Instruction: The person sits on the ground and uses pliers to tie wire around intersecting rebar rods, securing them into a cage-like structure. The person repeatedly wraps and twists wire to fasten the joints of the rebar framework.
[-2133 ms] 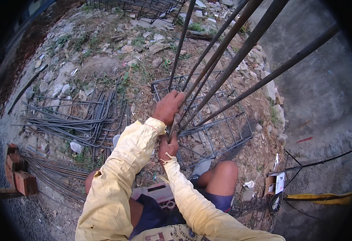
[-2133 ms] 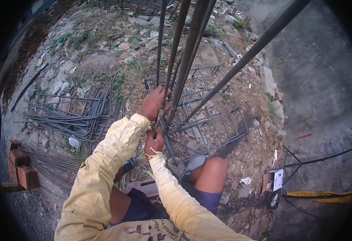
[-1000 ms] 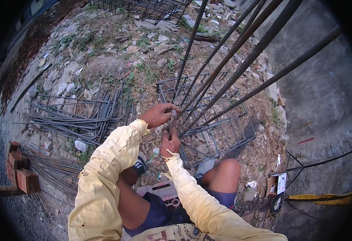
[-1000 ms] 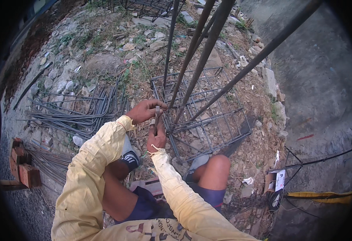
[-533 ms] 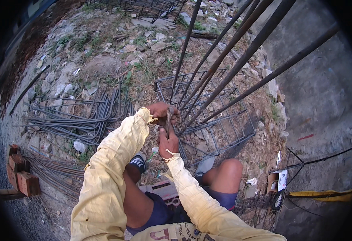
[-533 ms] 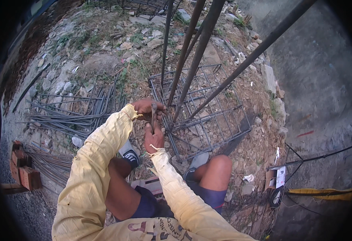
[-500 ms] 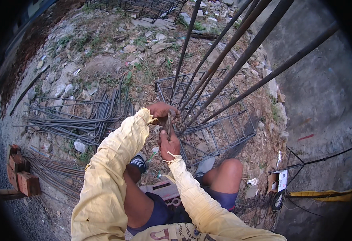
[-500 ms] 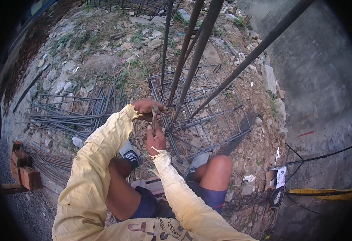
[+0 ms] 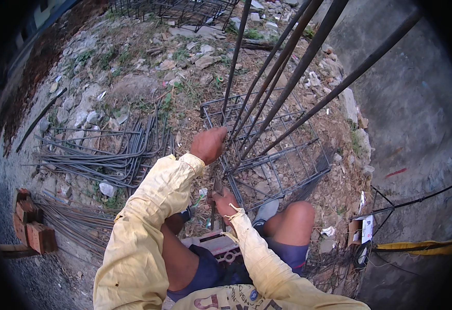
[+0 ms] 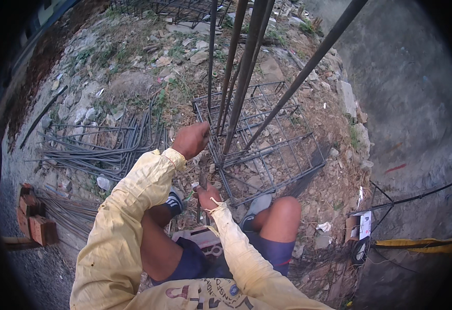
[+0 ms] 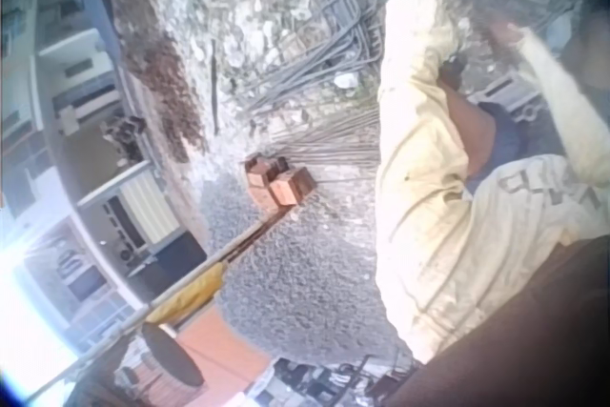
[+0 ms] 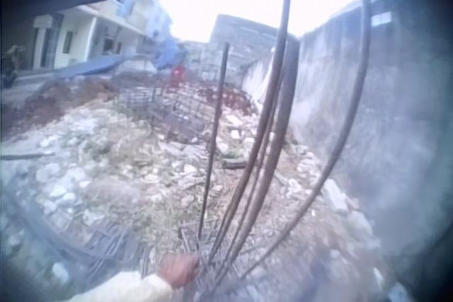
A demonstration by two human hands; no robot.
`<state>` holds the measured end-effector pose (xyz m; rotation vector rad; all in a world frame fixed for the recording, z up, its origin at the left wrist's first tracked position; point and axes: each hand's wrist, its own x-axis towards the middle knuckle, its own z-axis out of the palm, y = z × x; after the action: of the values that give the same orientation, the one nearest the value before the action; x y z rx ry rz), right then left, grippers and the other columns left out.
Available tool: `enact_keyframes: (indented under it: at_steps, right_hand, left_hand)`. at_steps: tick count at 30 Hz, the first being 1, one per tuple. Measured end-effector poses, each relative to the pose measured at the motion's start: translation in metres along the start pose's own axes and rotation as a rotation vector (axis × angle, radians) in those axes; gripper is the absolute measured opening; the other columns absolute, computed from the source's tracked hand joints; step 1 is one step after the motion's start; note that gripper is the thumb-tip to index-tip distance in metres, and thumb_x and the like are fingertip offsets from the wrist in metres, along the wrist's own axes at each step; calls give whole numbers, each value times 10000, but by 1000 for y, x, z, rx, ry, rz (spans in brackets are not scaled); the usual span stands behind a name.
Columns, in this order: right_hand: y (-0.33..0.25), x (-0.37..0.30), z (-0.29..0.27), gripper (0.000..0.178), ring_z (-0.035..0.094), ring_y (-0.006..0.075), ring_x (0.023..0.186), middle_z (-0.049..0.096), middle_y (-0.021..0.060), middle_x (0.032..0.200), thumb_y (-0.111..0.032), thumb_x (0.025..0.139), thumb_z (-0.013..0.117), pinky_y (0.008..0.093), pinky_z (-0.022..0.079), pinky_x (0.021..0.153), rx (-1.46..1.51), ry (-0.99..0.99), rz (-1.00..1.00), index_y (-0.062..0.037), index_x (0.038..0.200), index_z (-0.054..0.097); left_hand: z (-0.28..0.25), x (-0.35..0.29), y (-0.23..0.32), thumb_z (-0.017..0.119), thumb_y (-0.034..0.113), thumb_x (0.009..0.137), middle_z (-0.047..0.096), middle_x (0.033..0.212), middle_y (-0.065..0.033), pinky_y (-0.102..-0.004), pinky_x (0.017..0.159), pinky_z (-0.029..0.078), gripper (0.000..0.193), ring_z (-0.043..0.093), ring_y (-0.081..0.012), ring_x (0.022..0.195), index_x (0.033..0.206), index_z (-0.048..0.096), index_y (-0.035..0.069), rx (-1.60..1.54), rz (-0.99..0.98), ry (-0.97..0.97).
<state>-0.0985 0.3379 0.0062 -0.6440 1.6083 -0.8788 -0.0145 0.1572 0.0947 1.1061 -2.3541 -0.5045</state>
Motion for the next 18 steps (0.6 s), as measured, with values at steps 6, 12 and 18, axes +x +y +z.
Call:
enact_keyframes:
  at_steps: [6,12,18]
  right_hand:
    - [-28,43,22,459,646,349,1034,647,219,1174,-211,934,552,407,477,892,70,246,-127,23,1327,510]
    - [-57,50,50,608,520,429,1215,542,292,1314,-280,952,526,430,405,992,125,368,-267,41,1441,363]
    - [-60,48,65,604,593,306,1084,549,184,1289,-332,967,533,371,542,741,365,329,-407,-93,1485,338]
  left_hand:
    - [4,3,-4,618,138,831,606,833,-102,-434,622,520,96,656,-301,783,888,556,93,183,227,173]
    - [-2,8,-1,637,174,830,635,910,-124,-476,734,524,168,649,-366,857,963,586,84,41,-44,14]
    - [-22,17,-2,646,227,819,655,1077,-207,-448,913,505,415,634,-383,1022,1201,628,63,-75,-157,-355]
